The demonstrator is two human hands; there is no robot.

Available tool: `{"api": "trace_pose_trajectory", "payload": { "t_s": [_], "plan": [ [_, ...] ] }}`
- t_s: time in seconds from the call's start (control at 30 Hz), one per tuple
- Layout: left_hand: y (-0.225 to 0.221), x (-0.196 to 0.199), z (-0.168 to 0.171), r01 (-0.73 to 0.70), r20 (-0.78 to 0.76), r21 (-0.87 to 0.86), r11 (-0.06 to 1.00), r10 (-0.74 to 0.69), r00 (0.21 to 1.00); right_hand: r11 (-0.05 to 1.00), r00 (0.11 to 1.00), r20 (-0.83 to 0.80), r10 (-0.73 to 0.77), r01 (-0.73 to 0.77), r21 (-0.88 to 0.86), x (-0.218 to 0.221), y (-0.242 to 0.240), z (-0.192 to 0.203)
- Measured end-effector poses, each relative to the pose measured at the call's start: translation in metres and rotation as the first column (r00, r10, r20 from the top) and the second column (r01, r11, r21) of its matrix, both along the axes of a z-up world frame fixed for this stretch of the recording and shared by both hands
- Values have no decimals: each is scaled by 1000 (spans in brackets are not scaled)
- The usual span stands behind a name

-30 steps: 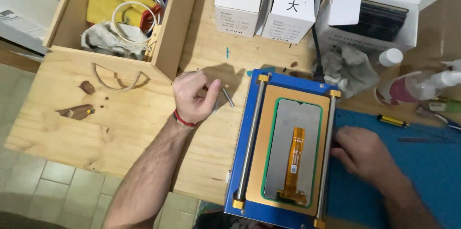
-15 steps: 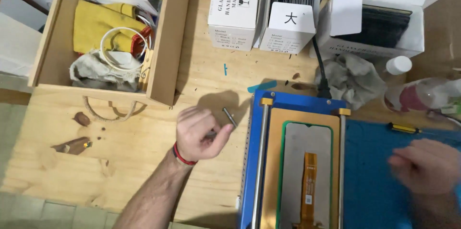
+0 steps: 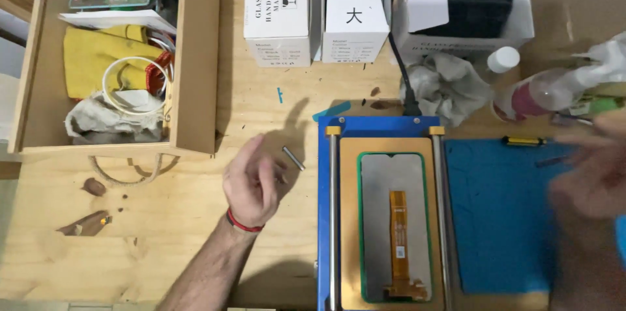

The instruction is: Separating a mobile phone screen from its frame using a wire separator machine and cleaning the display.

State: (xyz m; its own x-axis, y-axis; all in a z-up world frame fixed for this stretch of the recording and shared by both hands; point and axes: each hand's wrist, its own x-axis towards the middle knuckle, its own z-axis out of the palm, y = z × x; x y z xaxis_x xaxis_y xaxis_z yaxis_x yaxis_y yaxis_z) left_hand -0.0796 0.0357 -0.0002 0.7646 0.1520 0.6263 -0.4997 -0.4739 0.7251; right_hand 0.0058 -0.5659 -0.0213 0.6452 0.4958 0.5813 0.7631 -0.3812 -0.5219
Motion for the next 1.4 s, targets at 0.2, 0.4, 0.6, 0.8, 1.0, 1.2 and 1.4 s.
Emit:
{"api": "trace_pose_trajectory", "payload": {
  "t_s": [0.2, 0.4, 0.6, 0.8, 1.0, 1.2, 1.4],
  "plan": [
    [6, 16, 13, -118, 198, 186, 975, 80, 977, 932, 850, 483, -211, 324, -161, -61, 94, 52],
    [16, 16, 24, -175, 137, 316, 932, 138, 981, 974, 926, 300, -227, 212, 82, -61, 151, 68],
    [46, 16, 11, -233, 324, 479, 846, 77, 943, 946, 973, 209, -101, 29, 323, -53, 163, 67],
    [60, 11, -19, -343, 300, 466, 816, 219, 928, 899, 997, -72, 15, 18, 438, -57, 175, 67],
    [32, 18, -3, -312, 353, 345, 885, 186, 917, 976, 985, 82, 151, -161, 145, -44, 171, 71],
    [-5, 13, 28, -146, 257, 181, 973, 97, 962, 975, 986, 155, -59, 24, 222, -47, 179, 59],
    [-13, 1, 23, -129, 216, 115, 985, 102, 971, 951, 928, -315, -199, 106, -289, -116, 266, 199]
  ]
}}
